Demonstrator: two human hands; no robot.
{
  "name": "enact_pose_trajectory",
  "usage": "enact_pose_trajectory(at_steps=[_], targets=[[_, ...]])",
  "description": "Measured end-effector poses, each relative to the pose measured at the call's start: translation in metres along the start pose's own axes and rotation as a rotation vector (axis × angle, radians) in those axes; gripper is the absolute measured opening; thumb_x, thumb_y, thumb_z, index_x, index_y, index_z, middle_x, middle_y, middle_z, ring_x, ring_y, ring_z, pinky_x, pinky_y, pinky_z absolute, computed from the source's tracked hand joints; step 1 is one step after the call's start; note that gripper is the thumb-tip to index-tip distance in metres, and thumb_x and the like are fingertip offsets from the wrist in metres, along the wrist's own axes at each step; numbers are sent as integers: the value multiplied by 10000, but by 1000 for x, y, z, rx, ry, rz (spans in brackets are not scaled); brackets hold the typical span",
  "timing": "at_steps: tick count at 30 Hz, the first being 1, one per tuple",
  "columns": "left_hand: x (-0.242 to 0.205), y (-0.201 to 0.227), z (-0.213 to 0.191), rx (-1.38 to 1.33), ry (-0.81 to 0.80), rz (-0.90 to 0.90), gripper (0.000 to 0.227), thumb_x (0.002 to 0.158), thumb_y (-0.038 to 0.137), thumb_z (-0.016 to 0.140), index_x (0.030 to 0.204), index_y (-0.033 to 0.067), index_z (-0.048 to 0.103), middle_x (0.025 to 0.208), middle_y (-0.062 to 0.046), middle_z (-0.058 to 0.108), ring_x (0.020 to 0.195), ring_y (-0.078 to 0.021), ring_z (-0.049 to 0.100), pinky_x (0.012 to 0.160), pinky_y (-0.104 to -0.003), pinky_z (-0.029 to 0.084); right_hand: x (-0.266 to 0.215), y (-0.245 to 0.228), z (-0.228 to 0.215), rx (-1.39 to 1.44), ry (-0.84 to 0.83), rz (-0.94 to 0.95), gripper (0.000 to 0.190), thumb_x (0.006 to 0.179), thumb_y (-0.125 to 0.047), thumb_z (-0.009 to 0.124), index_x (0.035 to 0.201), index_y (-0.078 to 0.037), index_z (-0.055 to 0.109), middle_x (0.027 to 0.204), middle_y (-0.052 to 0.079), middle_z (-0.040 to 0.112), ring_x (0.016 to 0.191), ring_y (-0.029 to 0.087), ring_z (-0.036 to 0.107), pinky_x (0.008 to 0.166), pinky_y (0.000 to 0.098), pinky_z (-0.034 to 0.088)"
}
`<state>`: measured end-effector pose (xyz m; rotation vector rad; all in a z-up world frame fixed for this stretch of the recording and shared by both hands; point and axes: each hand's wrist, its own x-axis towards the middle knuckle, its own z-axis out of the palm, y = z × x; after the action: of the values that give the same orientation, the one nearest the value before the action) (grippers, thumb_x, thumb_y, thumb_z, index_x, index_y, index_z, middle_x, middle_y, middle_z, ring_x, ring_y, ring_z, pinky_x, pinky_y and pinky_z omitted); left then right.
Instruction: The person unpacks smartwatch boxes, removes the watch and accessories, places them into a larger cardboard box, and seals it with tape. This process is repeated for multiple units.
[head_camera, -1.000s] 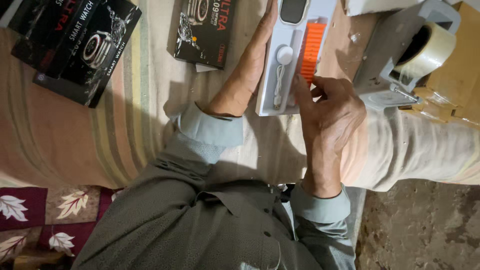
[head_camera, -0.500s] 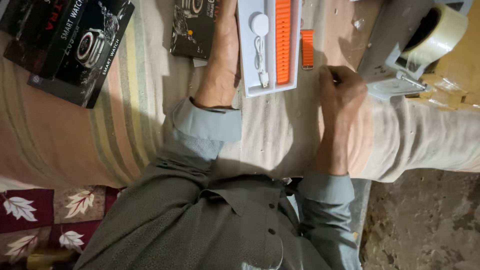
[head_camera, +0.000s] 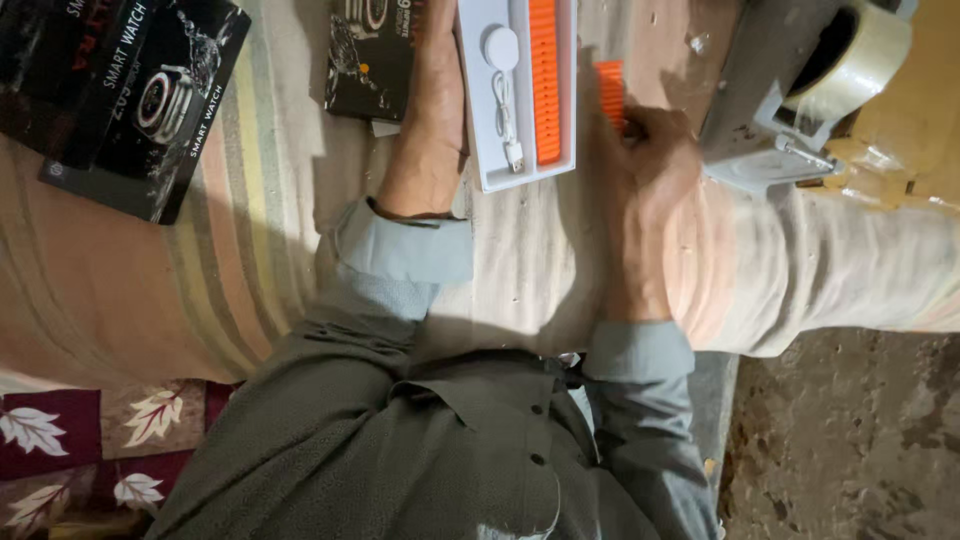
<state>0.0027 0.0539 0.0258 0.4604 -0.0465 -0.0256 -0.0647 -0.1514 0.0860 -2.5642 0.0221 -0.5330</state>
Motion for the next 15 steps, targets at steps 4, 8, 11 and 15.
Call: enact_pose_trajectory(at_steps=[4, 8, 11, 15], targets=[[-3, 2, 6, -109, -81, -119, 609, 1053, 551, 570, 1291, -7, 626, 1114, -106, 696, 986, -199, 710, 864, -389, 604, -21, -16, -25, 63, 138, -61, 264, 891, -105, 914, 1090, -9, 770, 986, 88, 734, 758, 163, 689, 585, 285, 540], [-7, 7, 16, -46, -88, -157, 623, 1012, 553, 538, 1255, -16, 614, 1101, -173, 726, 936, -266, 758, 855, -435, 643, -36, -31, -40, 107, 203, -59, 237, 897, -95, 898, 1062, -3, 755, 978, 101, 704, 769, 168, 656, 573, 288, 520], [-9, 11, 22, -78, -194, -188, 650, 1031, 572, 526, 1272, -27, 602, 1111, -178, 730, 933, -278, 762, 855, -439, 641, -38, -35, -46, 551, 152, 100, 199, 956, -96, 836, 1084, 32, 753, 964, 121, 730, 759, 169, 649, 585, 290, 500], [-8, 12, 23, -38, -134, -133, 620, 1056, 551, 525, 1318, -8, 584, 1160, -160, 713, 946, -251, 747, 867, -417, 630, -40, -30, -53, 1241, -22, 484, 200, 984, -115, 738, 1053, 73, 747, 891, 145, 740, 693, 169, 631, 589, 295, 471]])
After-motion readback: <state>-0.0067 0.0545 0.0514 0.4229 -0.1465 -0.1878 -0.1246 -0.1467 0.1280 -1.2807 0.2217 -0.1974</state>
